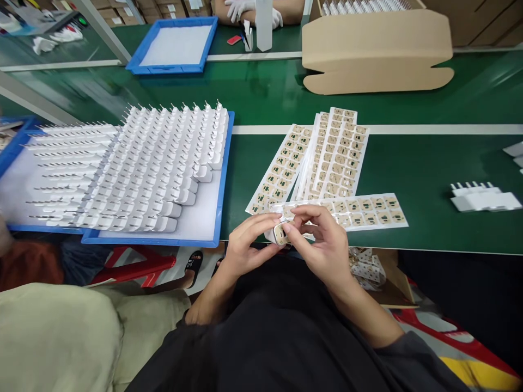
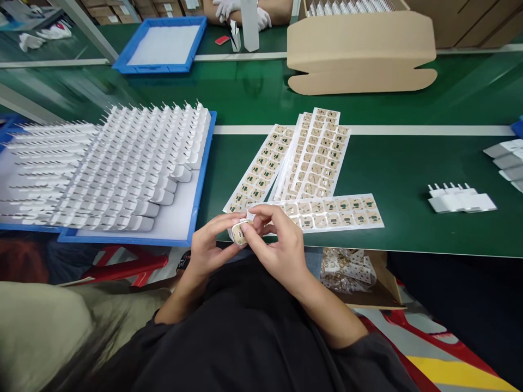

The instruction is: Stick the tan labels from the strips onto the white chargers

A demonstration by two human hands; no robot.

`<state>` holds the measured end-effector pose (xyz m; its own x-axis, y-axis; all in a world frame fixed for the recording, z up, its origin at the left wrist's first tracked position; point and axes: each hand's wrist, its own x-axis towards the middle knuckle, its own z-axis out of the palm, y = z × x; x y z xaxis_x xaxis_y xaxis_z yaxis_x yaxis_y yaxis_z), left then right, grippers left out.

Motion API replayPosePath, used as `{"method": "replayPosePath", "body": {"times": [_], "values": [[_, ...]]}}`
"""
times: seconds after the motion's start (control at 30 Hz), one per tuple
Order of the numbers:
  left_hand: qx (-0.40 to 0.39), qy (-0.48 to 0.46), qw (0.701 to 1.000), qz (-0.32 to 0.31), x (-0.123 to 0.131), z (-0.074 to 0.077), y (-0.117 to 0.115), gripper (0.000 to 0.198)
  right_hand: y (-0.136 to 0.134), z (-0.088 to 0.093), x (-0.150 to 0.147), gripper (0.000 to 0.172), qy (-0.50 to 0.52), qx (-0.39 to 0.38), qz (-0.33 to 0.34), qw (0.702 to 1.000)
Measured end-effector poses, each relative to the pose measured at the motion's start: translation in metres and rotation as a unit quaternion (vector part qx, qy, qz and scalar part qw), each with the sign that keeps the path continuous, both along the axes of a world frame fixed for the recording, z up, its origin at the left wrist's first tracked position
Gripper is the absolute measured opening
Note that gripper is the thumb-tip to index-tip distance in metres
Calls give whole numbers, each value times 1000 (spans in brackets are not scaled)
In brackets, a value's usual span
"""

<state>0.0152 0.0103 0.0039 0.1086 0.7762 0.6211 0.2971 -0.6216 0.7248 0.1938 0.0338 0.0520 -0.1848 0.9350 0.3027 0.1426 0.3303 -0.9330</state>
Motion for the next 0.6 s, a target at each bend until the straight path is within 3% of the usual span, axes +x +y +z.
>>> {"method": "replayPosePath", "body": {"times": [0.17, 0.27, 0.4, 0.5, 0.6], "values": [[-6, -48, 999, -11, 2, -7, 0, 58, 1, -1, 1, 25, -32, 35, -8, 999], [-7, -92, 996, -14, 5, -14, 1, 58, 3, -5, 4, 19, 14, -23, 59, 998], [-5, -148, 989, -6, 12, -21, 4, 52, 3, -13, 4, 29, 92, -126, 134, 979], [8, -137, 990, 2, 19, -25, 6, 47, 4, -18, -1, 32, 94, -135, 100, 981], [24, -112, 993, 13, 24, -28, 7, 52, 4, -21, -8, 25, 115, -117, 57, 985]]}}
